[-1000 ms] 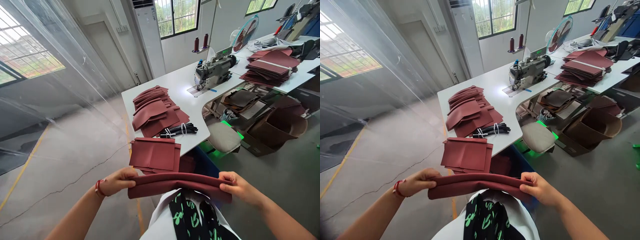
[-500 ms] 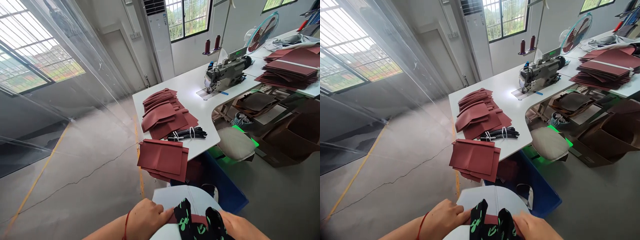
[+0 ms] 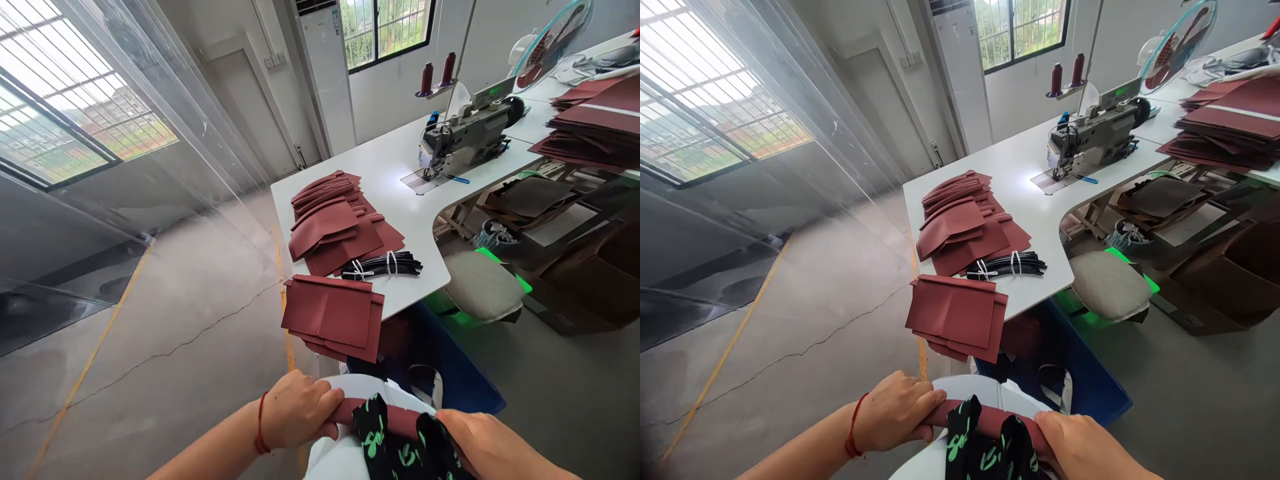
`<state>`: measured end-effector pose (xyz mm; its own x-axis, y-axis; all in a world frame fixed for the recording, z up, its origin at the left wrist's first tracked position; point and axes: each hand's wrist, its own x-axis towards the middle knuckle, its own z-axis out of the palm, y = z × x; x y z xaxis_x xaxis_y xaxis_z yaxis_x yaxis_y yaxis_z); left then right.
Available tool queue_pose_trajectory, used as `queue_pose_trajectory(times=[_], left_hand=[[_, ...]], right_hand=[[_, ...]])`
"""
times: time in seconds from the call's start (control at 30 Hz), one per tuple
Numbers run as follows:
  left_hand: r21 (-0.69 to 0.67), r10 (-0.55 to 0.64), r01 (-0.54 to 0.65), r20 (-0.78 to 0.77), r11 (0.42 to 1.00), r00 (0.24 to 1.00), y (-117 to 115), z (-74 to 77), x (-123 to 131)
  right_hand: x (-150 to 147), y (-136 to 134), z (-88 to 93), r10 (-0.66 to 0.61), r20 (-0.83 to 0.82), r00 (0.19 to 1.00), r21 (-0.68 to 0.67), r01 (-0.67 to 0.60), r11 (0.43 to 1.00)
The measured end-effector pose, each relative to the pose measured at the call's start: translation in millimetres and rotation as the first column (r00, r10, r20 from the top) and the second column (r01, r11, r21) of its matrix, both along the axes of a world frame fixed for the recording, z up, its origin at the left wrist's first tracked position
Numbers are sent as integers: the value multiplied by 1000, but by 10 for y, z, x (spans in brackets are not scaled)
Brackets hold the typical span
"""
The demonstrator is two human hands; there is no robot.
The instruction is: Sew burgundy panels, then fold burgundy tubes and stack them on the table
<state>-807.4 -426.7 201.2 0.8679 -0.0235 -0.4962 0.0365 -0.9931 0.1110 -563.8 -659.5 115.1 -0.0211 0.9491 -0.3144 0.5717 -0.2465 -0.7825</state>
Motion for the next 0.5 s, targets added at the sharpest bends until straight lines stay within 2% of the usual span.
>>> queue_pose_trajectory(times=[0.07,0.17,0.23,0.3,0.33,0.4,0.5], left_hand=[[48,94,-92,-35,995,995,61,-23,90],[111,264,-267,43,957,964,97,-96,281],[65,335,-342,93,937,937,188,-158,390],[17,405,-409,118,912,907,442,-216,440],[6,451,-456,143,890,881,649,-240,444],[-15,543,-555,227,832,808,1216,-263,445],[-17,636,-667,319,745,702,2292,-221,588]], right_hand=[[55,157,98,94,80,992,32,-97,995],[112,499,176,129,187,974,91,-148,985],[227,807,163,136,231,964,153,-173,973],[476,1154,59,110,284,952,231,-180,956],[651,1330,-37,70,324,943,270,-163,949],[1054,1660,-314,-88,405,910,283,-33,959],[1578,2082,-850,-296,550,781,258,178,950]])
